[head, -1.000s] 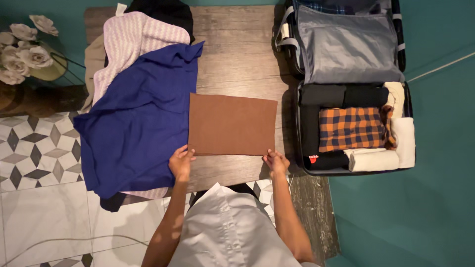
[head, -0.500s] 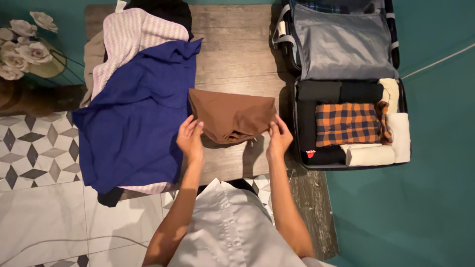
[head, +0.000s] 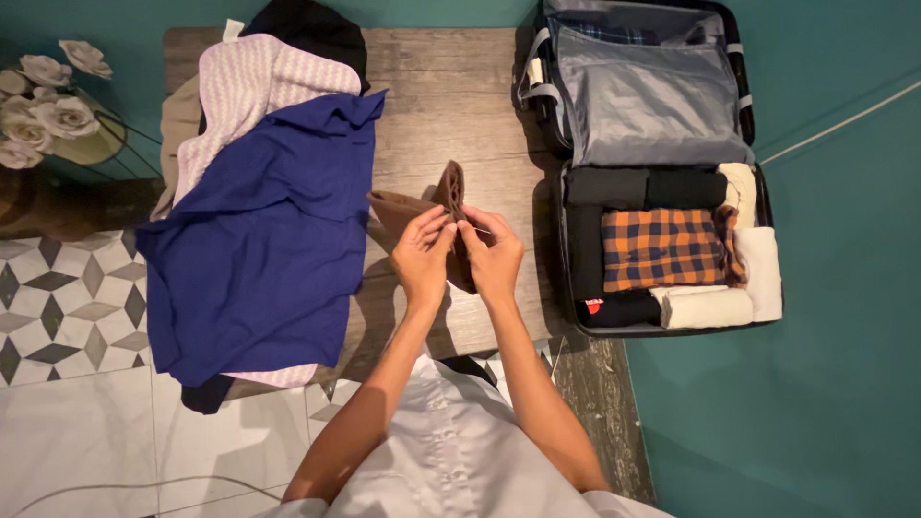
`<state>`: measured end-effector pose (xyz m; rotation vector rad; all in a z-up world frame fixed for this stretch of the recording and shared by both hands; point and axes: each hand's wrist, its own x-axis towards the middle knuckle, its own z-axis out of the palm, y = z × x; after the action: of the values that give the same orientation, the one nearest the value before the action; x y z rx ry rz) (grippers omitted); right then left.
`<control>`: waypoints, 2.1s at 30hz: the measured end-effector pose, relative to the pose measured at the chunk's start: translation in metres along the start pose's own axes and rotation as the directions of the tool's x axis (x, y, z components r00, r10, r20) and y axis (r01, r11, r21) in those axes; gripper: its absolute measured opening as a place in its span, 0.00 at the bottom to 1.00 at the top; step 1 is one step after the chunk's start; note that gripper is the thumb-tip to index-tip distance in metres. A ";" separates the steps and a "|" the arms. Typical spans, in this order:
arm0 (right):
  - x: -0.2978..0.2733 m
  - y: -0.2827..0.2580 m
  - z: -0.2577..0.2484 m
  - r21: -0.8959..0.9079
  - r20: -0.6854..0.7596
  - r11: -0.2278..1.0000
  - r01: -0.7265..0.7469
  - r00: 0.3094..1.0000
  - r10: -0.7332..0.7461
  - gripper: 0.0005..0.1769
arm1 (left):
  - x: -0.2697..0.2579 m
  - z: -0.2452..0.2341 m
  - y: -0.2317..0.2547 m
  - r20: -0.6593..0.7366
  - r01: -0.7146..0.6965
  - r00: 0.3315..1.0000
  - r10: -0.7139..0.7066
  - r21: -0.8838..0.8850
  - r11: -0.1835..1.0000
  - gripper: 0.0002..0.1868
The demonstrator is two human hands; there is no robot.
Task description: The person folds a brown shirt and a blue shirt on a wooden table, then places each folded item into an open suitcase. The person smooths the clothes before folding and arranges them neatly inside the suitcase.
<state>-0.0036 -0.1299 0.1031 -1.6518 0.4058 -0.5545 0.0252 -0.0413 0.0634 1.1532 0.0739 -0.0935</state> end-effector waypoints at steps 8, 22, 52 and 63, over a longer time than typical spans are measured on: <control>0.002 -0.001 -0.007 -0.145 0.021 0.986 0.084 0.996 -0.082 0.12 | -0.002 0.003 0.007 0.049 -0.025 0.998 0.025 0.003 1.000 0.21; 0.014 0.021 -0.021 0.137 0.113 0.989 -0.062 0.992 0.047 0.14 | -0.005 -0.012 0.008 0.229 -0.085 0.970 0.081 0.006 0.996 0.28; 0.054 -0.056 -0.121 0.124 0.464 0.992 -0.002 0.884 -0.056 0.11 | 0.034 -0.104 0.004 0.501 -0.185 0.864 0.048 0.228 0.956 0.10; 0.052 -0.084 -0.138 -0.050 0.678 0.987 -0.155 0.720 0.147 0.13 | 0.028 -0.068 0.063 0.769 -0.003 0.636 -0.061 0.082 0.997 0.06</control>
<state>-0.0438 -0.2586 0.2067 -1.6658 -0.0156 0.2001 0.0593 0.0454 0.0905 1.1032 -0.6947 -0.6270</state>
